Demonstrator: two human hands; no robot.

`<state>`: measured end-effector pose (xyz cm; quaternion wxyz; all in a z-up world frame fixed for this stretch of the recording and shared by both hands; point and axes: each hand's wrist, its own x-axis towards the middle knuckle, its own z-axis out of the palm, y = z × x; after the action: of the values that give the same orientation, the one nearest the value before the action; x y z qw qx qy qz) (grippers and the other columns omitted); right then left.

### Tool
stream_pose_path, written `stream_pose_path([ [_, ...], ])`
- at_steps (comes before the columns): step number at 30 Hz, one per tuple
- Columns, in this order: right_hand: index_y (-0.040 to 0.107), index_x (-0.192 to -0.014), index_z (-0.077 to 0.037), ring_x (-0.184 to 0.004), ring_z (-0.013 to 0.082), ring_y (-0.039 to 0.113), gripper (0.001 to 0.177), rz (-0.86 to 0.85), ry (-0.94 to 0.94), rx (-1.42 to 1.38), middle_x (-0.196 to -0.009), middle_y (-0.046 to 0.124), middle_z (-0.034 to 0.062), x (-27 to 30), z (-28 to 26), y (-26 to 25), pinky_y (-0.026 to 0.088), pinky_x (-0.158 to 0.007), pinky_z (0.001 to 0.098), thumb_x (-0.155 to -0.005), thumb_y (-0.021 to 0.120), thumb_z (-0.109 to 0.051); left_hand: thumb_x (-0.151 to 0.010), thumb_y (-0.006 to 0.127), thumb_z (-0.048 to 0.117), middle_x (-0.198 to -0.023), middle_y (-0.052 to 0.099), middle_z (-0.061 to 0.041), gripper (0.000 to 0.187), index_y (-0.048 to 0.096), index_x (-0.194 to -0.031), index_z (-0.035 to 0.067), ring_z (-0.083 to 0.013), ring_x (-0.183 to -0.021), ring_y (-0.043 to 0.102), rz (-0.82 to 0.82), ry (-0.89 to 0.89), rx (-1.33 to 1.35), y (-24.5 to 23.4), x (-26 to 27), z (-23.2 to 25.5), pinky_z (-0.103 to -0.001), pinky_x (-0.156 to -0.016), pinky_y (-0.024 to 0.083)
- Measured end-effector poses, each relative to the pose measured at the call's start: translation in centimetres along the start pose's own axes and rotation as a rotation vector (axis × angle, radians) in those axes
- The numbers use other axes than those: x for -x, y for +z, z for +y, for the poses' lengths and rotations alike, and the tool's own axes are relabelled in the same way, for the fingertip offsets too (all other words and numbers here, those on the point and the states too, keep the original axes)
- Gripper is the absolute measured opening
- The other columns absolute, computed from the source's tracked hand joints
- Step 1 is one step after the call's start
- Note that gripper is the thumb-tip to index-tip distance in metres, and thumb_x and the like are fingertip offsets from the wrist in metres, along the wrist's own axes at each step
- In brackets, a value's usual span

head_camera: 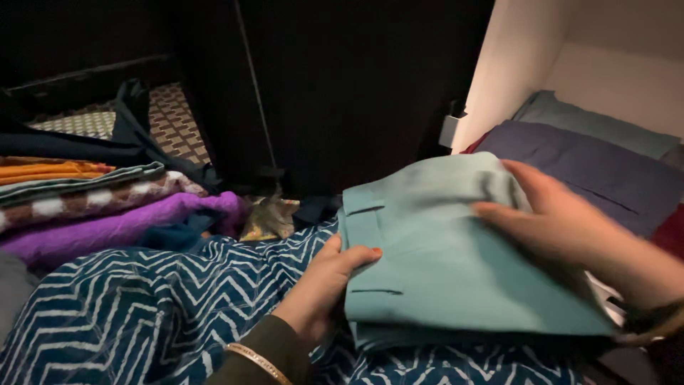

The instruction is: The person folds a pair of trousers and a shirt by hand, then places them into a storage compartment alongside other folded garments.

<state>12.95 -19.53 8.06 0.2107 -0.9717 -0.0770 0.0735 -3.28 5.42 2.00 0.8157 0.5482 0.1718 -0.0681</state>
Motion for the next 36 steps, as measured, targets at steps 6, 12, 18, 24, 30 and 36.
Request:
stream_pose_path([
  [6, 0.020, -0.162, -0.029, -0.145, 0.0588, 0.013, 0.082, 0.033, -0.378, 0.632, -0.167, 0.011, 0.0238, 4.6, -9.1, 5.9, 0.020, -0.116, 0.0665, -0.094, 0.033, -0.074, -0.084, 0.065, 0.043, -0.129, 0.063, -0.012, 0.068, 0.042, -0.145, 0.021, -0.0267, -0.115, 0.066, 0.067, 0.032, 0.040, 0.1, 1.2, 0.1, -0.047, -0.092, 0.056],
  [12, 0.017, -0.160, -0.016, -0.155, 0.0332, 0.010, 0.077, -0.131, -0.737, 0.435, -0.167, 0.017, 0.0141, 4.3, -10.5, 7.0, 0.006, -0.115, 0.0722, -0.099, 0.032, -0.059, -0.085, 0.065, 0.046, -0.128, 0.064, -0.006, 0.065, 0.043, -0.143, 0.025, -0.0240, -0.113, 0.066, 0.084, -0.004, 0.083, -0.4, 1.2, -0.5, -0.046, -0.091, 0.056],
  [18, 0.024, -0.166, -0.026, -0.160, 0.0257, 0.010, 0.077, -0.032, -0.634, 0.612, -0.172, 0.022, 0.0019, 3.0, -4.5, 5.2, 0.008, -0.121, 0.0592, -0.102, 0.036, -0.067, -0.086, 0.064, 0.027, -0.129, 0.065, -0.014, 0.063, 0.045, -0.145, 0.016, -0.0254, -0.113, 0.065, 0.020, 0.094, 0.116, -1.2, -0.5, -2.1, -0.044, -0.093, 0.056],
  [24, 0.030, -0.165, -0.027, -0.148, 0.0321, 0.042, 0.084, -0.030, -0.005, -0.198, -0.165, 0.037, 0.0176, -0.3, 1.5, 3.2, 0.037, -0.121, 0.0481, -0.094, 0.057, -0.063, -0.088, 0.063, 0.030, -0.132, 0.065, -0.013, 0.064, 0.045, -0.148, 0.015, -0.0251, -0.116, 0.066, -0.069, 0.094, 0.084, -1.3, -0.8, -2.4, -0.043, -0.096, 0.055],
  [30, 0.056, -0.147, 0.006, -0.113, 0.0468, 0.058, 0.089, -0.330, 0.289, -1.038, -0.131, 0.060, 0.0404, -2.2, 7.2, 0.7, 0.052, -0.086, 0.0594, -0.091, 0.070, -0.062, -0.096, 0.063, 0.044, -0.128, 0.063, -0.018, 0.063, 0.041, -0.144, 0.009, -0.0300, -0.118, 0.067, 0.072, -0.100, 0.128, -1.7, -0.4, -1.8, -0.046, -0.096, 0.059],
  [36, 0.060, -0.140, -0.002, -0.104, 0.0380, 0.071, 0.065, -0.182, 0.340, -0.471, -0.116, 0.065, 0.0294, -1.2, 3.7, -0.5, 0.055, -0.088, 0.0461, -0.092, 0.073, -0.046, -0.088, 0.071, 0.031, -0.121, 0.068, -0.024, 0.061, 0.057, -0.135, -0.005, -0.0289, -0.104, 0.072, -0.092, -0.063, 0.479, -2.8, -2.3, -2.6, -0.042, -0.082, 0.063],
])
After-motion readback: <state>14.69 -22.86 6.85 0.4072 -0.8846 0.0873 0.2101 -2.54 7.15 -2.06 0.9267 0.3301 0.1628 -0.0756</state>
